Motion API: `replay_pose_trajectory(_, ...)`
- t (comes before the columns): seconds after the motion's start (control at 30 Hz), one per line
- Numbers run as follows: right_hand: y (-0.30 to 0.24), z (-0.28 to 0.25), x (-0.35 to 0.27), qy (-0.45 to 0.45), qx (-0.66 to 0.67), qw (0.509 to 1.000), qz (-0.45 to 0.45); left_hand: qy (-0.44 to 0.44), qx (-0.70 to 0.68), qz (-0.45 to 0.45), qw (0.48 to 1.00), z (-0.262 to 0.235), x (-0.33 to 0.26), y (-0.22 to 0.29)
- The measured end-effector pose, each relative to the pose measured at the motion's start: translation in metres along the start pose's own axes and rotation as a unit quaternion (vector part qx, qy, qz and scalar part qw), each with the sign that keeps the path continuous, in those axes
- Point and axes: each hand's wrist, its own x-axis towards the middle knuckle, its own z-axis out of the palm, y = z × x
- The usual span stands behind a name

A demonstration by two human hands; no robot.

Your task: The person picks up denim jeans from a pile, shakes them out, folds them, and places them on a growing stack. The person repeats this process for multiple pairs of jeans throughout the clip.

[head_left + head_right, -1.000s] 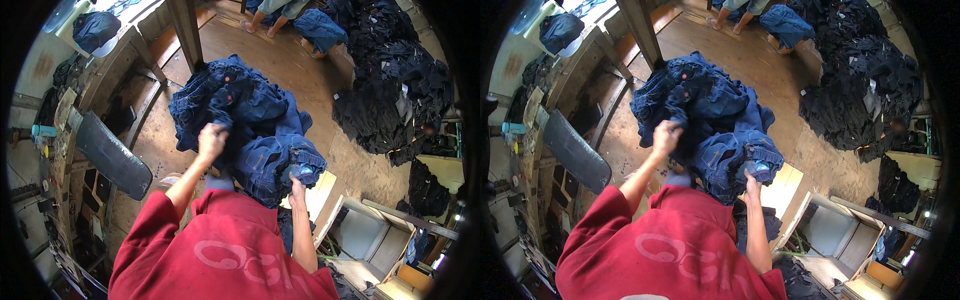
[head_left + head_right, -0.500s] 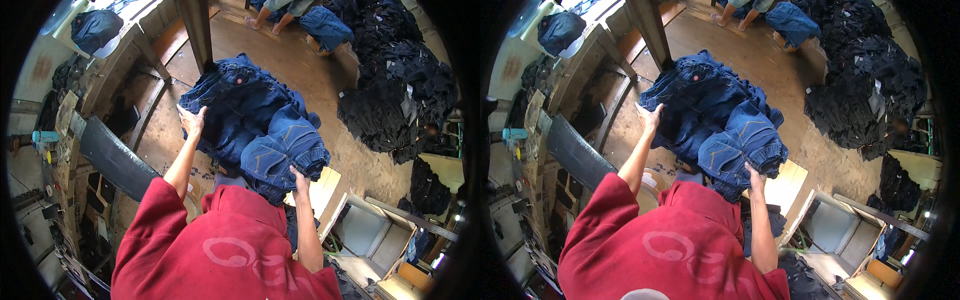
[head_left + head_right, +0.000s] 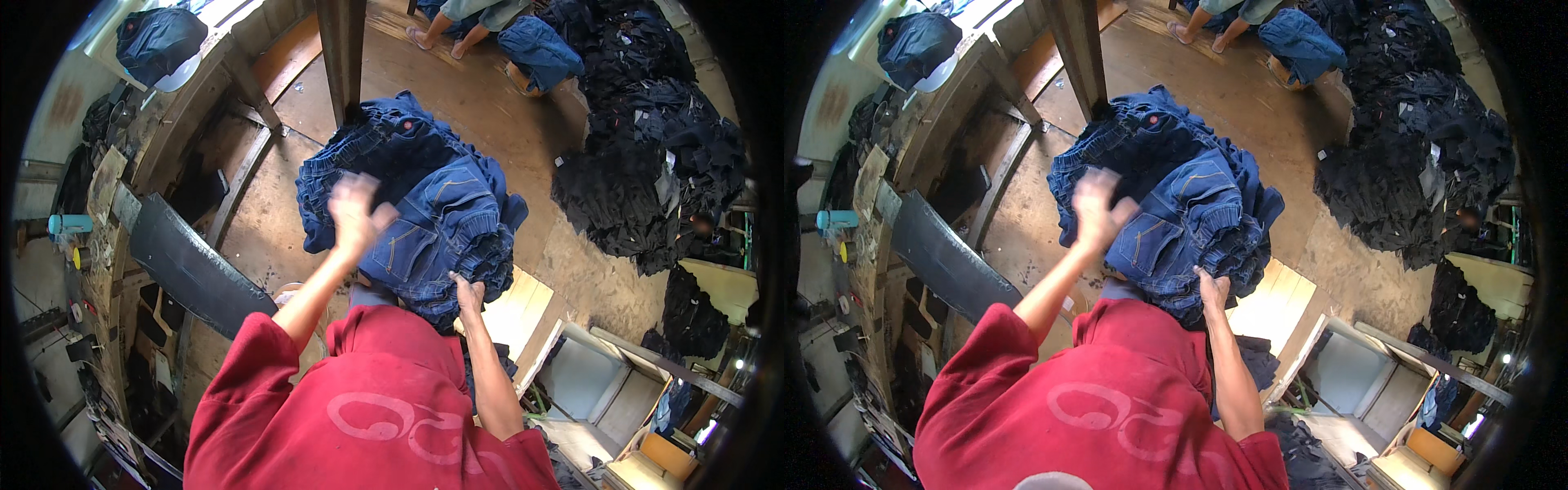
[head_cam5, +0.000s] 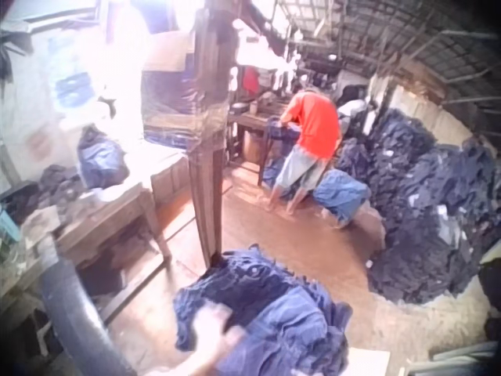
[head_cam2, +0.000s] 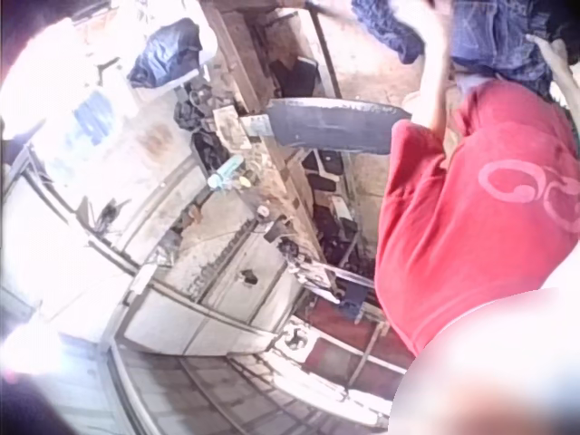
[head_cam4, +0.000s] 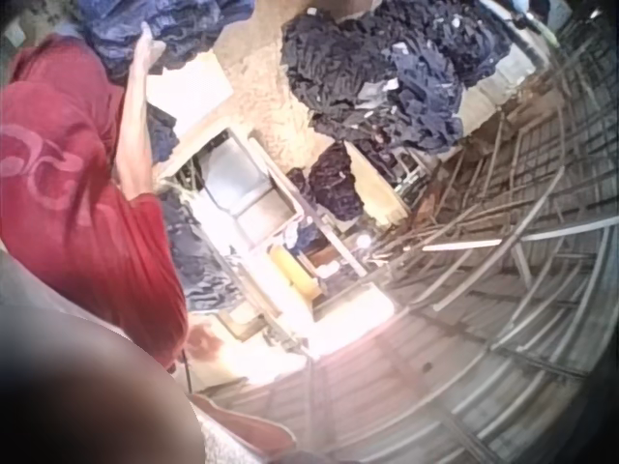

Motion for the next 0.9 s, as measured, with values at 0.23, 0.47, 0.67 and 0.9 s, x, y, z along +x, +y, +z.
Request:
replay_pose_trajectory(0.23, 0.004, -0.010, 0.007, -0.020, 0.128, 0.990, 0.054, 0.022, -0.024, -0.255, 0.966, -0.012, 0.047, -0.059)
replay_pose_trajectory(0.47, 0.054, -0.020, 0.066, -0.098, 0.162, 0.982, 0.022, -0.378, -0.266, 0.244, 0.852, -0.027, -0.038, 0.097)
replay_pose_trajectory(0.67, 0.121, -0.038, 0.096, -0.135, 0.238, 0.957, 0.097, 0.028, 0.052, -0.284, 0.957, 0.000, -0.009, -0.027)
replay_pose_trajectory(0.9, 0.134, -0.065, 0.101, -0.163, 0.285, 0.938, 0.107, 0.064, 0.000, -0.439, 0.896, 0.022, -0.017, -0.057)
